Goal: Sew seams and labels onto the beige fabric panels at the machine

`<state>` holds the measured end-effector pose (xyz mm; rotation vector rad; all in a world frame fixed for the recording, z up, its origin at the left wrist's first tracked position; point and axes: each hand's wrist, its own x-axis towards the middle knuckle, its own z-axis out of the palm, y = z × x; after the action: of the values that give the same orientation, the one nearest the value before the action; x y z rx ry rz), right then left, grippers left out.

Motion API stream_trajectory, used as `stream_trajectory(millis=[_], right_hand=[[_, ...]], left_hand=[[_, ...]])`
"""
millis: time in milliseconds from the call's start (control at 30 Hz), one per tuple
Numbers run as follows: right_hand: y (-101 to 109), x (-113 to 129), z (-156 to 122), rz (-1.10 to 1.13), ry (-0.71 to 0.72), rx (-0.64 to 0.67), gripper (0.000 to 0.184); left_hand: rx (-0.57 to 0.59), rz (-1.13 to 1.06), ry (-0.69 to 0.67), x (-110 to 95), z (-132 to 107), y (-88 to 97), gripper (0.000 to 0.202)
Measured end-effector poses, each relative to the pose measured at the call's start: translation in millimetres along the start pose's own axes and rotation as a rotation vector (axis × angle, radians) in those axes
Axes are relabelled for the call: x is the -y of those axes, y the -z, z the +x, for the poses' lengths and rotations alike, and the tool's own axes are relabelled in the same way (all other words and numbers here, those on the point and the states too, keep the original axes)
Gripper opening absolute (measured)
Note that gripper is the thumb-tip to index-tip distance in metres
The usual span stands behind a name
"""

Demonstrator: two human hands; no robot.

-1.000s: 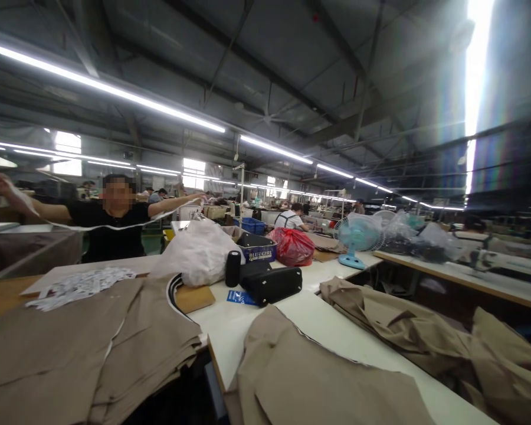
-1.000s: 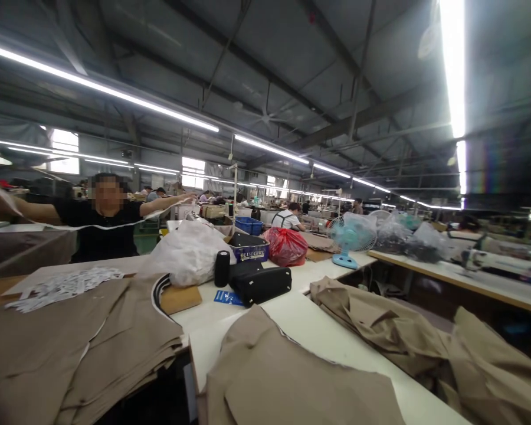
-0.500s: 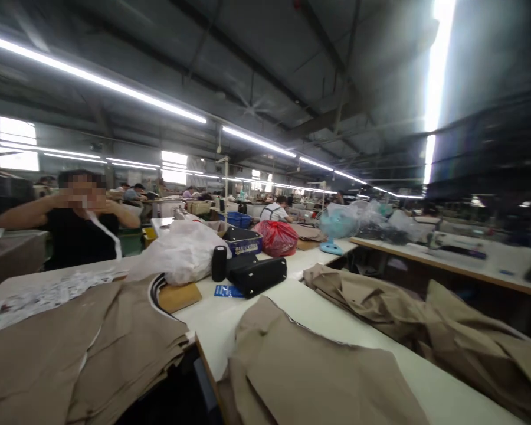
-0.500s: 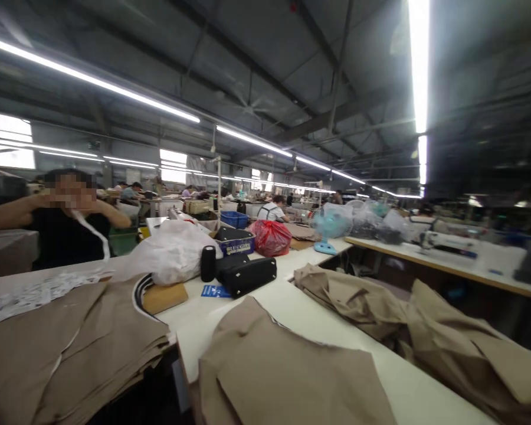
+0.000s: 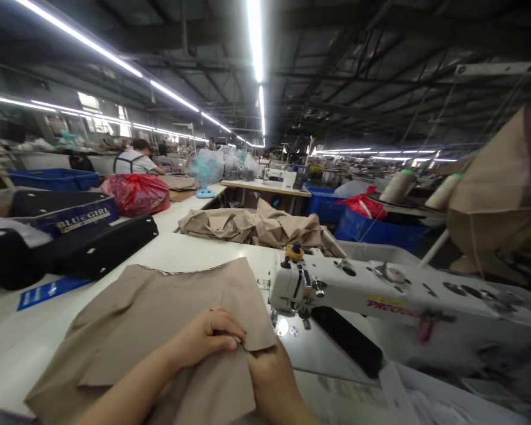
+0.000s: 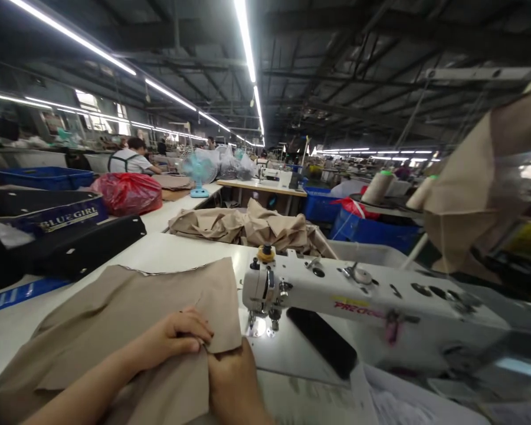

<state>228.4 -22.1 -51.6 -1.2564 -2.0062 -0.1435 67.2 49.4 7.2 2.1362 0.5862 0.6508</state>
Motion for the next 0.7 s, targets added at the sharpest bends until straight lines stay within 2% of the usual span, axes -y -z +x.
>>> stream_trajectory(millis=[100,167,267,367,433,533,600,700], right_hand=[[4,0,6,0.105,0.031,-0.052,0.030],[7,0,3,0.134,0.014,-0.030,0.030],[4,-3,-9,0.143,-0.026,-0.002,0.041],[-4,-5,-20,0.196,-0.072,-0.121,0.052],[-8,-5,-22,0.252,-0.072,-0.191,0.044],[-8,-3,-21,0.316,-0.001,-0.250,0.029],[-6,-2,-21,0.324,0.023,-0.278,0.028],[-7,-1,-26,0.295,-0.039,-0.274,0.033]], left_hand=[[0.023,0.032,0.024,-2,0,-0.6,0.029],[0.007,0.082,0.060,-5,-2,4.7,0.026],[-0.169,0.193,0.076,-11,-12,18.5,0.027],[-0.321,0.301,0.084,-17,-27,27.0,0.027],[-0.365,0.328,0.134,-20,-35,26.0,0.028],[-0.410,0.317,0.223,-19,-42,19.7,0.029],[-0.423,0.291,0.262,-17,-44,16.7,0.028],[-0.414,0.250,0.293,-13,-47,15.7,0.027]])
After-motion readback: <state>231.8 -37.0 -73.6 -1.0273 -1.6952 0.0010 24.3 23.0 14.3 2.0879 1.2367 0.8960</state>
